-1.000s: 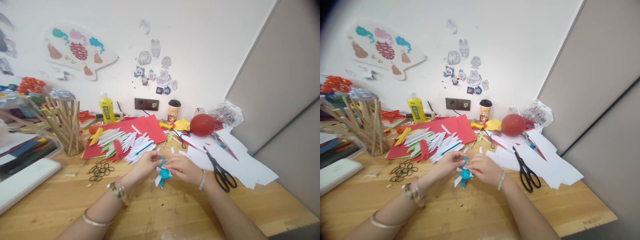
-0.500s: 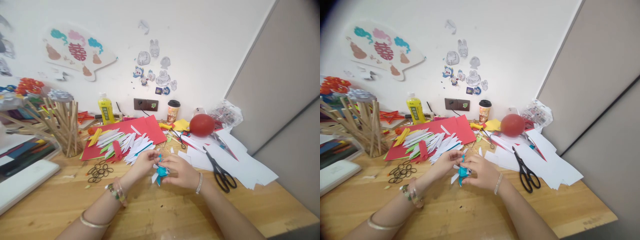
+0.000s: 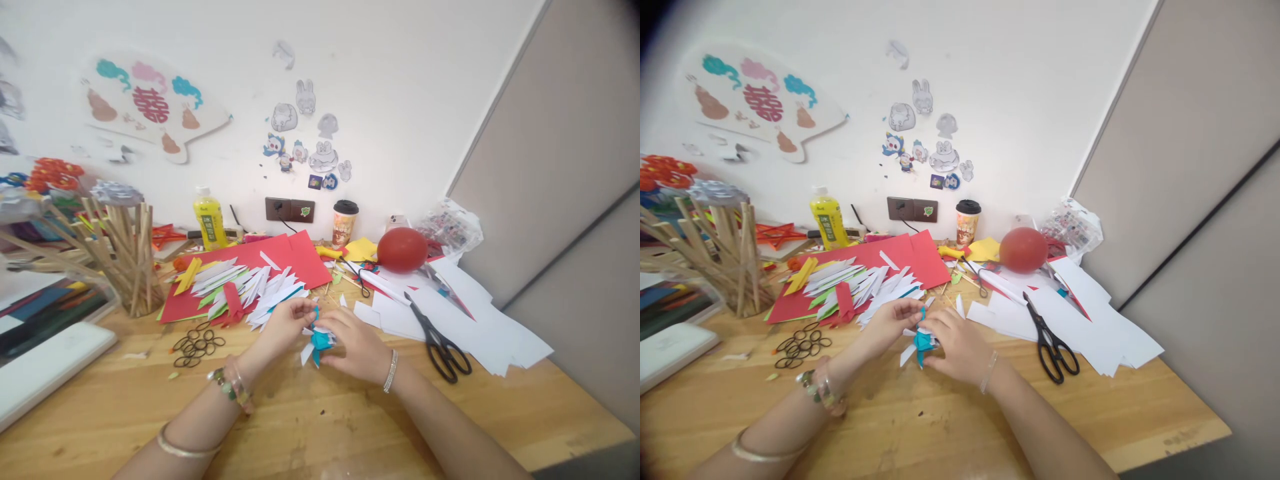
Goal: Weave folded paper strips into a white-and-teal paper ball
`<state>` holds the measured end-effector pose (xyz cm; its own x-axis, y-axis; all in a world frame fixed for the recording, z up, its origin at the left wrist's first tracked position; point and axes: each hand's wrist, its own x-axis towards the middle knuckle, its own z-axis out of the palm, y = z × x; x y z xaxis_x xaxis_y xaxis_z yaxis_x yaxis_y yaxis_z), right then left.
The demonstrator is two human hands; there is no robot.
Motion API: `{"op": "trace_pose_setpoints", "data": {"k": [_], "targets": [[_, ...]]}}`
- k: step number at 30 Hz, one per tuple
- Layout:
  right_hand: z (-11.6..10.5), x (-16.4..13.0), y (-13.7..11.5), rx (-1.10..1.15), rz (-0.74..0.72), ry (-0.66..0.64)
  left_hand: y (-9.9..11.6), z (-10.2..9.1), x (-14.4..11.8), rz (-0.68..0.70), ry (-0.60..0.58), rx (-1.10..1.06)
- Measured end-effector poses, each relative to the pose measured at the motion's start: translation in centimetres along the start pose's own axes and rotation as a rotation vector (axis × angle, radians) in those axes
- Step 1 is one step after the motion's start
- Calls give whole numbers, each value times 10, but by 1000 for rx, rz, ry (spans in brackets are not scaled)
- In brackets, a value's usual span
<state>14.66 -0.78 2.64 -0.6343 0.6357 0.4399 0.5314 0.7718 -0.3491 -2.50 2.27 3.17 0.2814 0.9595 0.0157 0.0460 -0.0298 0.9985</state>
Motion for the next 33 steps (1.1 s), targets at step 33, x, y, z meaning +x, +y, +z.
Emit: {"op": "trace_pose_setpoints", "data": {"k": [33], "targets": [[-10,-1,-9,114,-3,331,14,-5,-9,440,192,155]]}}
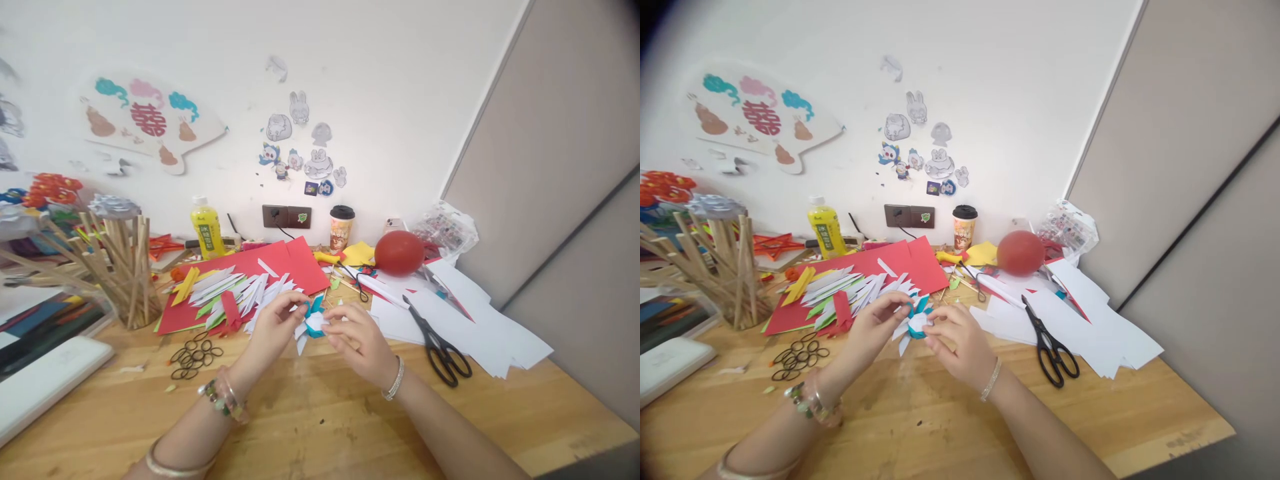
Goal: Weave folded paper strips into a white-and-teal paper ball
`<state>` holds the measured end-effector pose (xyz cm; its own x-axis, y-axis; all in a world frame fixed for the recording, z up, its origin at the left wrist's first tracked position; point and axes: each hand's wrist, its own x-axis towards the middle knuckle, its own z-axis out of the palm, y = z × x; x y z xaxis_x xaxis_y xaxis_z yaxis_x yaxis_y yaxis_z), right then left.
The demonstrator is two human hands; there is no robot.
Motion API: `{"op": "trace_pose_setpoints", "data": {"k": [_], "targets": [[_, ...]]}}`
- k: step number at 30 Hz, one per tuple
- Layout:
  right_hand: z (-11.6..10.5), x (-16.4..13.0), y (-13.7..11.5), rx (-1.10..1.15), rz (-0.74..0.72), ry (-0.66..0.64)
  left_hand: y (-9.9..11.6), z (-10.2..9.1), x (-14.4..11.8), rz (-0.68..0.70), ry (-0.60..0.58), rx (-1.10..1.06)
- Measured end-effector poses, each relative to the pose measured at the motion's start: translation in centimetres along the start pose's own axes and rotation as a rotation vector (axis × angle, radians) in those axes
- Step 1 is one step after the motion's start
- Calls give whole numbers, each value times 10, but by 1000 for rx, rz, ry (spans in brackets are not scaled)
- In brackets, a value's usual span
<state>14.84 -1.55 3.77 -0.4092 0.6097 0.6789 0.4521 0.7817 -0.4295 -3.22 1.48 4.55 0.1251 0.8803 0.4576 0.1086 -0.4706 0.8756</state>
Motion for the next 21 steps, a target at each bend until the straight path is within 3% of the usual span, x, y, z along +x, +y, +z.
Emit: {"op": "trace_pose_setpoints", "data": {"k": [6,9,15,21], "targets": [[1,1,-3,-111,41,-2,5,1,-2,86,-95,46],[3,0,-3,-142,48,-15,5,4,-4,86,-73,51],[4,-1,-3,-270,15,-7,1,6,-4,15,-37,39],[4,-3,-4,-437,-131,2,-7,10,-2,-153,-118,57]]}}
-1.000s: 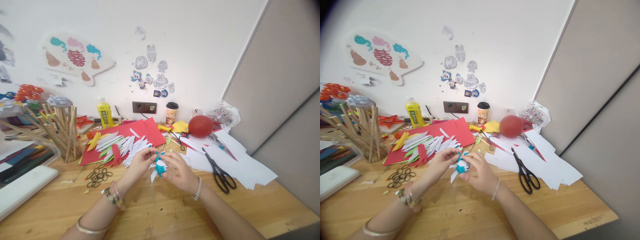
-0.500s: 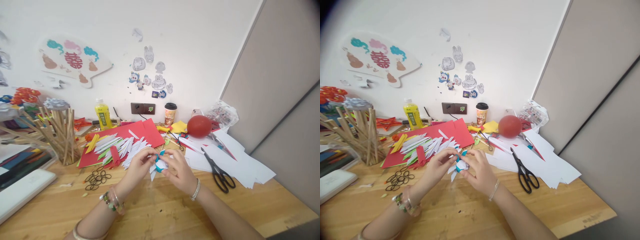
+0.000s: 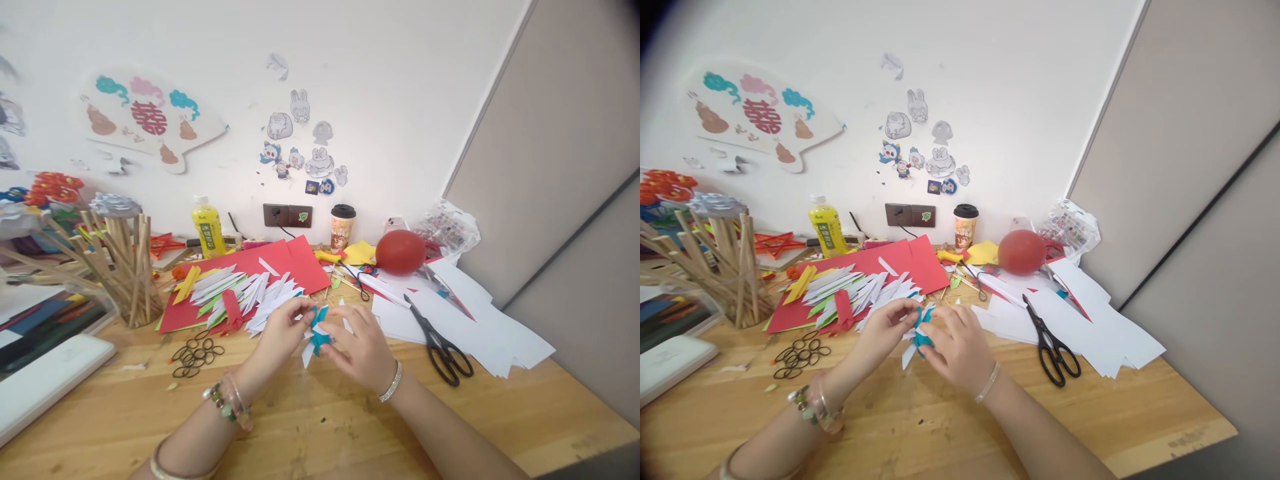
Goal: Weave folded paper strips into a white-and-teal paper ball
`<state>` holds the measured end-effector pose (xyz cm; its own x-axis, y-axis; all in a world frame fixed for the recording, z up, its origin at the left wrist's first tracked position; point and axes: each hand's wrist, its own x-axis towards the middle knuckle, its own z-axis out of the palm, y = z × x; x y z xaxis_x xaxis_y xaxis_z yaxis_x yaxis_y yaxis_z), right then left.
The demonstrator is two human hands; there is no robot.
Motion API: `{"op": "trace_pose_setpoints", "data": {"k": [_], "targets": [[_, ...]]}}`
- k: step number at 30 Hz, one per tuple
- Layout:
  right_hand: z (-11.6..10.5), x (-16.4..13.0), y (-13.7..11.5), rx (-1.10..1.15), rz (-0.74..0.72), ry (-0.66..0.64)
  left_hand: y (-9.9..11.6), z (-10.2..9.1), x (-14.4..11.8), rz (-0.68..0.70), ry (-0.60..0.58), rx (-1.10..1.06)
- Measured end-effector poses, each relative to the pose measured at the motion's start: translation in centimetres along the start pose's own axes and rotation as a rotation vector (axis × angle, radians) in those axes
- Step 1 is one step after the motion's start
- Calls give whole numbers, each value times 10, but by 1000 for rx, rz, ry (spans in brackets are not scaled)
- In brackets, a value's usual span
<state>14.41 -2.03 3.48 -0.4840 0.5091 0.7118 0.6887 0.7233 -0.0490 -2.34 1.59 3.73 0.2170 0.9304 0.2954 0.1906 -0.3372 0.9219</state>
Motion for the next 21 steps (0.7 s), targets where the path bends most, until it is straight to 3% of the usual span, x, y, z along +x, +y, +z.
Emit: {"op": "trace_pose_setpoints", "data": {"k": [4,12,21], "targets": [[1,1,4,-12,-103,-11,-2,1,1,-94,-67,17],[3,6,15,-48,-219,-113,-7,-2,4,-101,-176,-70],[8,0,9,-90,-305,-83,-5,-1,4,-166,-105,-119]]}}
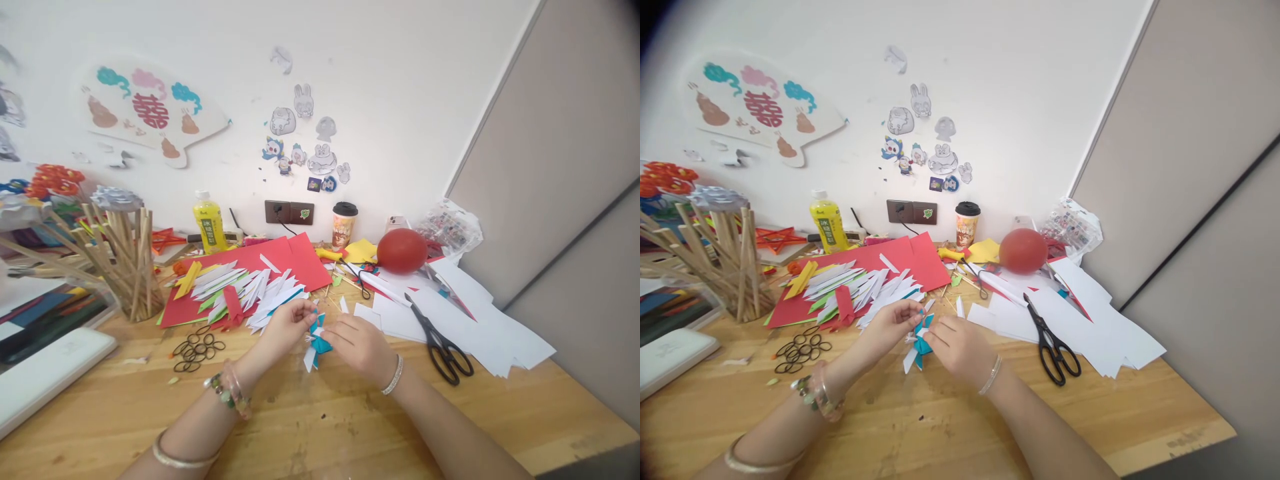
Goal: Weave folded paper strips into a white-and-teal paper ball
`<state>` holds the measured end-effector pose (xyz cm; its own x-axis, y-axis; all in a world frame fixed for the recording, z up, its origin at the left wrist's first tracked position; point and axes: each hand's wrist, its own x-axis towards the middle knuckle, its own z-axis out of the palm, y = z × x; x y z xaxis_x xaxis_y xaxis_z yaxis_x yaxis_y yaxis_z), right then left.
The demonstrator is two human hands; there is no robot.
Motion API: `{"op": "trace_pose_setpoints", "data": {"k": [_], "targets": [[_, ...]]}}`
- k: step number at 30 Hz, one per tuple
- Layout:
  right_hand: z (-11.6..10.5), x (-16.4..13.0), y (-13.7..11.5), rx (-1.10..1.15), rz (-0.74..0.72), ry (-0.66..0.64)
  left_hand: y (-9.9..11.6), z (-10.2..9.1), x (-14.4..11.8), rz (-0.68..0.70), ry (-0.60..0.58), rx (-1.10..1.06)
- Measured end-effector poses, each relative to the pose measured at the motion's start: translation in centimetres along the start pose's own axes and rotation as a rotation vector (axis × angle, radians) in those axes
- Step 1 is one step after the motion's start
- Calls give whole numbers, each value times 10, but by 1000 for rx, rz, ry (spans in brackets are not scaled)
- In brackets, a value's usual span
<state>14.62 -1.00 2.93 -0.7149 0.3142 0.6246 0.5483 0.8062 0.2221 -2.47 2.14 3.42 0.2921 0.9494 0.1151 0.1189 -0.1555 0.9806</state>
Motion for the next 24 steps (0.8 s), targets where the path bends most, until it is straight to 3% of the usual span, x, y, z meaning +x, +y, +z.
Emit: {"op": "trace_pose_setpoints", "data": {"k": [5,13,20,24], "targets": [[-1,-1,1,55,2,6,2,0,0,1,34,-15],[-2,0,2,351,216,-15,7,4,-4,15,5,-25],[-2,-1,3,376,166,-8,5,0,0,13,108,-28],[-3,-1,1,416,282,41,7,-3,-1,40,114,-115]]}}
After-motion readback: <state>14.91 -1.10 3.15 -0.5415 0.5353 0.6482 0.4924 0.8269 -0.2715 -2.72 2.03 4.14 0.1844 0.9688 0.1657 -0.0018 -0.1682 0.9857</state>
